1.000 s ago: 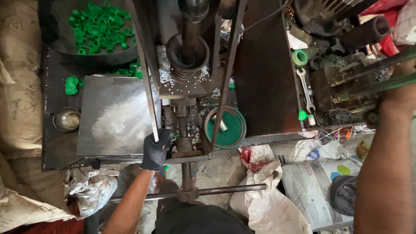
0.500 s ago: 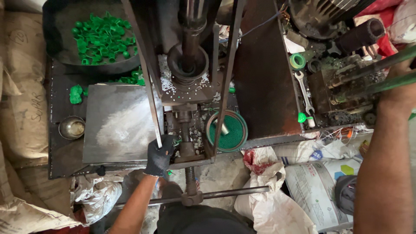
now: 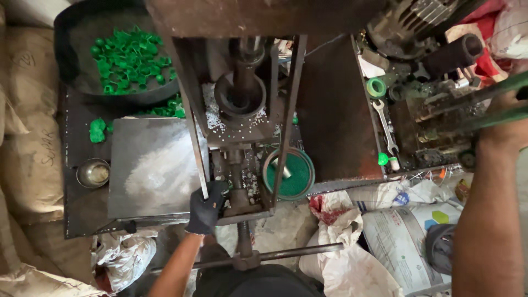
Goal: The person operates a manual press machine to shape green plastic pieces. They place a green piece into the press, pull a lever to activate the press, and then remove the shaped piece. This cycle is repeated multiple times throughout the clip.
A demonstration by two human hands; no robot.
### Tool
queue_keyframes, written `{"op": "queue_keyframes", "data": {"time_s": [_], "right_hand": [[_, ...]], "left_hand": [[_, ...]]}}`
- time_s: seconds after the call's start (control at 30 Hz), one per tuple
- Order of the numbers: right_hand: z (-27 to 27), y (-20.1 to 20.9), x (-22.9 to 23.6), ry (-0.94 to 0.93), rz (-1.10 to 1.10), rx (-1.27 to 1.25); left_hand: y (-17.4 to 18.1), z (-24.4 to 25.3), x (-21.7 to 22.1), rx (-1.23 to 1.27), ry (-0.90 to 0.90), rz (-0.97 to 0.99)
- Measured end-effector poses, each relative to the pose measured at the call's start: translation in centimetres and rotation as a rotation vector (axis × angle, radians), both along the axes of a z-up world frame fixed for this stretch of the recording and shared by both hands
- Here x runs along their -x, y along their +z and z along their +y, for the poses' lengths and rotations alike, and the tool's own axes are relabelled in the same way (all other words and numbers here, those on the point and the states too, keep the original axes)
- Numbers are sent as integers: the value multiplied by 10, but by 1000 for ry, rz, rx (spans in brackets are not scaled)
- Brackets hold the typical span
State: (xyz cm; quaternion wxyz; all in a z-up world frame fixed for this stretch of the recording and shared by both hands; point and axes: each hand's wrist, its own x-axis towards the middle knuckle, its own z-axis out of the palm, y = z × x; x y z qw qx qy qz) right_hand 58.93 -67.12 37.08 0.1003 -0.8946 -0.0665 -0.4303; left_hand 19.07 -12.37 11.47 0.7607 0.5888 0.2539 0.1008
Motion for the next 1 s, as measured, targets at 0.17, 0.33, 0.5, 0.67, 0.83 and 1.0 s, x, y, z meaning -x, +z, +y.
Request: {"op": "queue_keyframes", "data": {"time_s": [0.17, 0.33, 0.5, 0.67, 0.83, 1.0], "right_hand": [[13, 24, 21, 256, 194, -267], [-1, 58, 28, 340, 163, 281], [-16, 64, 101, -134, 152, 549], [-11, 36, 159, -28, -183, 185], [-11, 20, 143, -38, -377, 68], [-6, 17, 140, -24, -423, -28]], "left_hand": [[3, 0, -5, -74, -1, 7], [3, 0, -6, -159, 11, 79], [7, -2, -7, -219, 50, 47], [20, -4, -11, -263, 56, 98], [-2, 4, 21, -211, 39, 55], [-48, 61, 94, -850, -380, 154]]}}
